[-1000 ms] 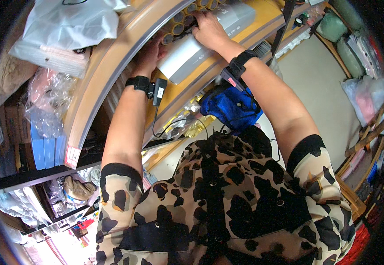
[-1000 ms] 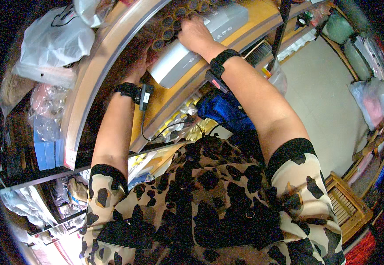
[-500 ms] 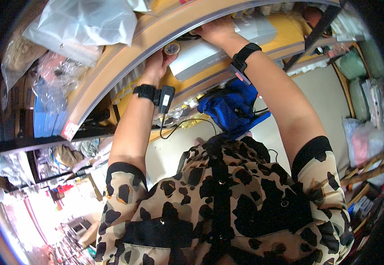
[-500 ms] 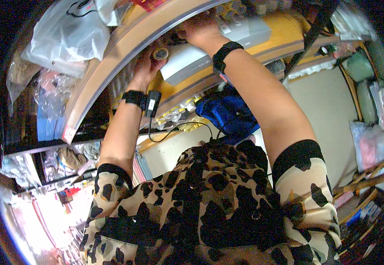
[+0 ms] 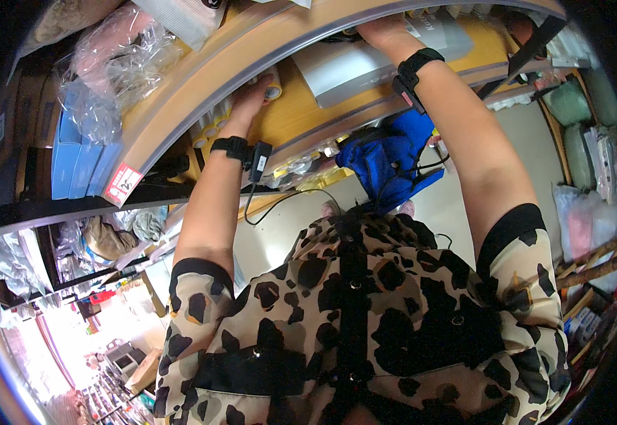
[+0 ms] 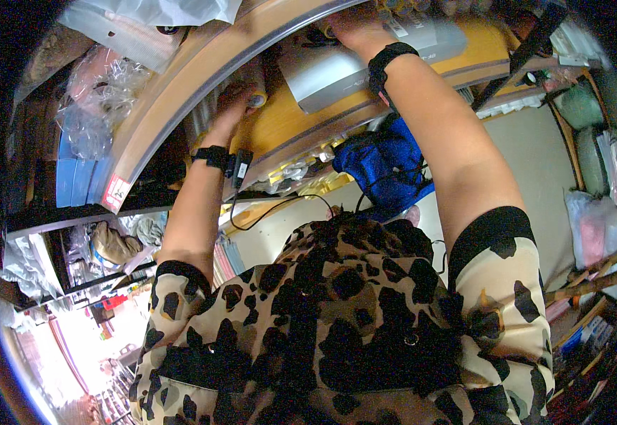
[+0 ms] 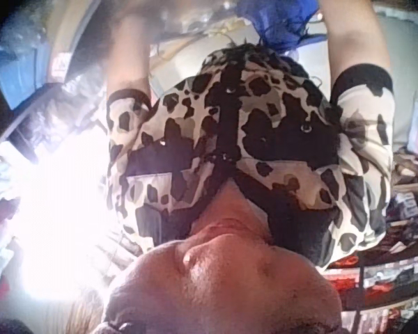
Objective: The person handles several small rolls, wipes a shelf with a cloth, and organizes the rolls into a stack on the shelf.
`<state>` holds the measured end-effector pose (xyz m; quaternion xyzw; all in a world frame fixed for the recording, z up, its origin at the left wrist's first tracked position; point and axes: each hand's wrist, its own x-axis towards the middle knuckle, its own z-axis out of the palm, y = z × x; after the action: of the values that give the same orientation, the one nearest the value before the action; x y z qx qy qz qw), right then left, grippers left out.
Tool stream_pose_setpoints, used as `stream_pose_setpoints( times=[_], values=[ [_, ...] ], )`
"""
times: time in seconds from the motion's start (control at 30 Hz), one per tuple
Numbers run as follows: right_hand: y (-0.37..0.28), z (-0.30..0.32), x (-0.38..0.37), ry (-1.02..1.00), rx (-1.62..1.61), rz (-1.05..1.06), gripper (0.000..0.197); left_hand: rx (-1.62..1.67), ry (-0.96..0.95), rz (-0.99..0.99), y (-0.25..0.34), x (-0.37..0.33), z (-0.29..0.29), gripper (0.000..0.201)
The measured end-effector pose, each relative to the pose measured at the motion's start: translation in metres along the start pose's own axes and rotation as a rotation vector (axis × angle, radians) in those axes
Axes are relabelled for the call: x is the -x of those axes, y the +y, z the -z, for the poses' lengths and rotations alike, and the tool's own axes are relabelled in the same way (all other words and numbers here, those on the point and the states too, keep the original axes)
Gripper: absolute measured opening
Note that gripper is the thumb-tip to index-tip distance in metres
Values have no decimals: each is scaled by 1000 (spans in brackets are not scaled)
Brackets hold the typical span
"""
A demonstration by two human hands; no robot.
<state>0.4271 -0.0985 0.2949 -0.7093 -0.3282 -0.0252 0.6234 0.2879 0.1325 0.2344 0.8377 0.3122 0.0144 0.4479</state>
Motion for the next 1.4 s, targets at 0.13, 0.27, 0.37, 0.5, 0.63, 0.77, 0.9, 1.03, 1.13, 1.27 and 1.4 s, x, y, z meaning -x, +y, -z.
stream_pose_setpoints(
  times=[0.13,0.27,0.37,0.5,0.63,0.77,0.9,1.03,1.13,1.27,1.4],
  values=[
    [5,-5,3,203,489,214,32,-170,88,-251,-15,-30,-15,51],
    [24,2,17,153,720,418,20,-347,-113,-374,-18,-55,-26,59],
    [-3,-1,36,221,494,444,19,-724,196,-681,-24,-62,-35,56],
    [-8,-4,73,218,390,272,30,-839,52,-575,-11,-58,-41,59],
    [-5,-9,98,192,219,196,30,-931,238,-483,-7,-49,-49,62],
    [-14,-29,109,139,125,123,31,-974,305,-795,-30,-58,-18,44],
    [-2,-37,117,137,209,159,32,-64,-80,-208,4,-15,-28,37],
    [-8,-71,123,-18,267,345,38,849,-327,1,33,50,-30,25],
    [-22,-80,123,-247,117,259,38,967,-237,-12,15,47,-12,25],
    [-8,-55,95,-100,346,327,30,838,-59,19,2,42,12,24],
    [4,9,34,18,999,234,15,697,172,-49,-64,16,65,36]
  ],
)
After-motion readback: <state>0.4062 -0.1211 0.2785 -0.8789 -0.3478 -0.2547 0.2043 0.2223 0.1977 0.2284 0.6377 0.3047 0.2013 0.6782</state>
